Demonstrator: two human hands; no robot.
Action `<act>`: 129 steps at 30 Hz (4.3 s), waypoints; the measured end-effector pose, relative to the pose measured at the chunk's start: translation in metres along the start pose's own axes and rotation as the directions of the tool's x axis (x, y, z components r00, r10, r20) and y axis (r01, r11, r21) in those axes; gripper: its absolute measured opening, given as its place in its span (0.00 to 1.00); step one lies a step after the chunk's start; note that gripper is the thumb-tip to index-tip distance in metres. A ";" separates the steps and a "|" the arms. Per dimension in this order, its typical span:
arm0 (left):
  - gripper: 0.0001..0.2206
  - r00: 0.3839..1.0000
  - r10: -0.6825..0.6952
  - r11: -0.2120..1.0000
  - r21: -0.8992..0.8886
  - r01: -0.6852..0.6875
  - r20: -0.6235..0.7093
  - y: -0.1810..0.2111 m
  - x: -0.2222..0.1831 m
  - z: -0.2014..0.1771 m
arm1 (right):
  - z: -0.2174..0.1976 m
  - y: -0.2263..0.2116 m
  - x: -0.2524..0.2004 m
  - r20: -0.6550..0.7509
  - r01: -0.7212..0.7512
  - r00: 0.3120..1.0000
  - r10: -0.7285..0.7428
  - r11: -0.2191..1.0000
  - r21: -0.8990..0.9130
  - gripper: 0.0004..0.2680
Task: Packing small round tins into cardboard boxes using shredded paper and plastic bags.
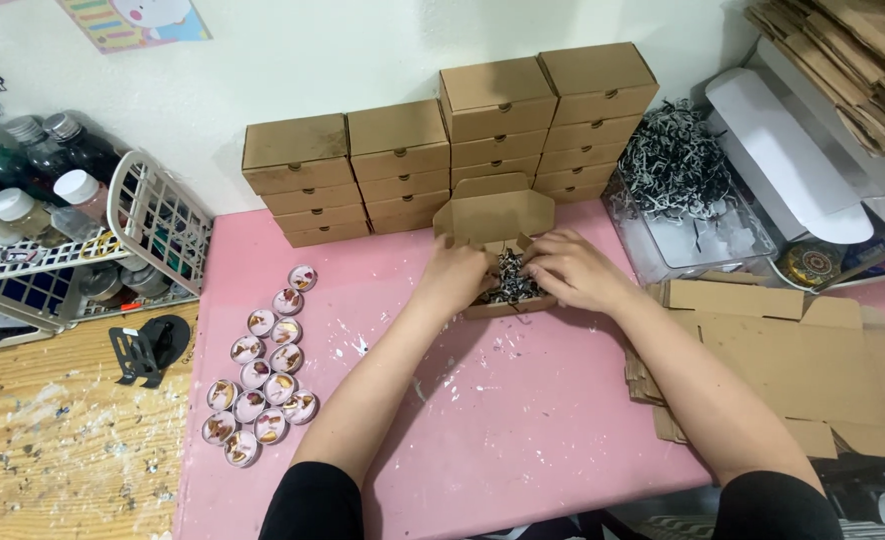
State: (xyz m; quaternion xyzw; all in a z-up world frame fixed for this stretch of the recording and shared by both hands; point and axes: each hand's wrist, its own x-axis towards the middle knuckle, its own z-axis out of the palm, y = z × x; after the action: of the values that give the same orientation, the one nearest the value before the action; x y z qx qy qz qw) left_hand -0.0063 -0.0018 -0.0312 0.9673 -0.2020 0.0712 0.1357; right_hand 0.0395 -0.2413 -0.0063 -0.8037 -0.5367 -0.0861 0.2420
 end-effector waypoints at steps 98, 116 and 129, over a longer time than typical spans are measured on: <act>0.39 0.835 0.295 0.955 0.162 -0.247 -0.464 0.064 -0.096 -0.131 | -0.023 -0.088 0.036 -0.102 -0.310 0.729 0.677 0.460 0.832 0.15; 0.06 0.887 -0.460 0.017 -0.998 0.062 0.047 -0.053 -0.123 -0.017 | 0.102 -0.099 0.029 -0.287 0.000 0.869 0.404 0.580 0.815 0.19; 0.13 0.928 -0.368 0.273 -0.947 0.167 0.058 -0.048 -0.123 -0.020 | 0.109 -0.084 0.022 -0.123 -0.097 0.923 0.365 0.530 0.842 0.04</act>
State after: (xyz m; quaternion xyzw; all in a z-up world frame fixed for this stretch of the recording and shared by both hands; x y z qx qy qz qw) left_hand -0.1001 0.0924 -0.0469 0.7166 -0.0266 0.0006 0.6970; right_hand -0.0410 -0.1453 -0.0672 -0.6403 -0.3608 0.0925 0.6718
